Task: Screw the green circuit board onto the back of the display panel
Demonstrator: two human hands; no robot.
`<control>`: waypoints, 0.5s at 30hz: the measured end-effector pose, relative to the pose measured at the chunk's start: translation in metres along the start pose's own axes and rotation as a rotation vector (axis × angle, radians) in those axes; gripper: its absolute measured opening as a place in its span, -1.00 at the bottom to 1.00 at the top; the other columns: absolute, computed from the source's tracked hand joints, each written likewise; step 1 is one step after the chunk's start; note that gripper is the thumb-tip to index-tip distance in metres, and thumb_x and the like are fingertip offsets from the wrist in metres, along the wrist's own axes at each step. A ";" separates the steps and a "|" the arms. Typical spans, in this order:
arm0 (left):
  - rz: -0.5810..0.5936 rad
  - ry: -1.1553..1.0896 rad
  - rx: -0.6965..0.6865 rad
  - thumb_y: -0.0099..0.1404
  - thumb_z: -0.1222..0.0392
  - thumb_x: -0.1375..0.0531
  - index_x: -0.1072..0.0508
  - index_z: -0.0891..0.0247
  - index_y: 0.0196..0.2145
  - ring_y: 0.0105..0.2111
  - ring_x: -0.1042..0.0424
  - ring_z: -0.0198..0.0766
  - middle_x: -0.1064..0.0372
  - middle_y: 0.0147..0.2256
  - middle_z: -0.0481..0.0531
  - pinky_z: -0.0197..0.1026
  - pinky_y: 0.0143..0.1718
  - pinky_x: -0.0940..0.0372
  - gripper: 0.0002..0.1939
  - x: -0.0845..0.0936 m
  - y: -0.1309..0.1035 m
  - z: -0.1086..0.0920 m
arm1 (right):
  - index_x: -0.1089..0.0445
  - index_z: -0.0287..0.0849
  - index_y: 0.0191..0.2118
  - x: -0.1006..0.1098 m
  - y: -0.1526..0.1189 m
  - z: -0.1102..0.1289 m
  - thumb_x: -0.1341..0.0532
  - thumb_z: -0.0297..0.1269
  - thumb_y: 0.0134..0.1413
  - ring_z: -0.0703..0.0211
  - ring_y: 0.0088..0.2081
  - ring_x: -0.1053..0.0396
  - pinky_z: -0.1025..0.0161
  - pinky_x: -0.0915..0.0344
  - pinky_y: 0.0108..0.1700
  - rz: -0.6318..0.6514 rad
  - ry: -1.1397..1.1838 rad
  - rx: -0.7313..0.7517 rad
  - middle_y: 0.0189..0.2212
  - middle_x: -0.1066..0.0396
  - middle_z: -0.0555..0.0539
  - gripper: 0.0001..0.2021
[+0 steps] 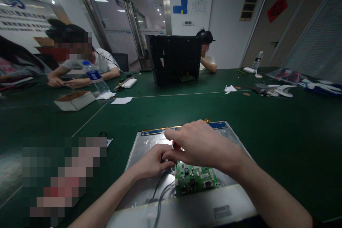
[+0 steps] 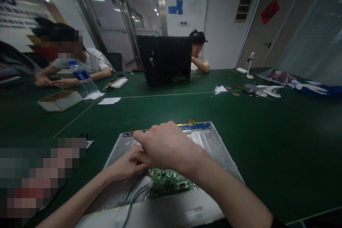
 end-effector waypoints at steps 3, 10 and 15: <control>0.013 -0.031 0.005 0.06 0.33 -0.16 -0.45 0.28 -0.41 -0.41 -0.35 -0.21 -0.41 -0.43 -0.03 -0.23 -0.34 -0.28 -0.90 0.000 0.000 -0.003 | -0.34 -0.16 -0.27 -0.001 0.001 -0.001 -0.11 -0.15 0.19 0.26 -0.53 -0.25 0.25 0.17 -0.54 0.012 -0.028 -0.016 -0.47 -0.45 -0.01 -0.81; 0.064 -0.068 -0.019 0.02 0.34 -0.14 -0.46 0.30 -0.39 -0.35 -0.37 -0.15 -0.41 -0.44 -0.01 -0.20 -0.28 -0.28 -0.85 -0.004 0.001 -0.004 | -0.27 -0.21 -0.19 0.005 -0.002 0.005 -0.13 -0.30 0.04 0.25 -0.51 -0.23 0.26 0.14 -0.57 -0.010 0.027 0.045 -0.38 -0.44 -0.05 -0.81; 0.050 0.003 0.015 0.05 0.30 -0.16 -0.45 0.31 -0.37 -0.29 -0.37 -0.11 -0.42 -0.41 0.01 -0.15 -0.22 -0.29 -0.86 -0.002 0.001 0.000 | -0.28 -0.17 -0.21 0.005 -0.002 0.004 -0.15 -0.19 0.10 0.23 -0.50 -0.26 0.26 0.15 -0.56 -0.020 0.020 0.047 -0.42 -0.44 -0.02 -0.81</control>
Point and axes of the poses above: each hand's wrist, its own y-axis towards the middle knuckle, its own x-axis out of the back of the hand, z = x × y, the point moved 7 cm from there along y, towards the middle knuckle
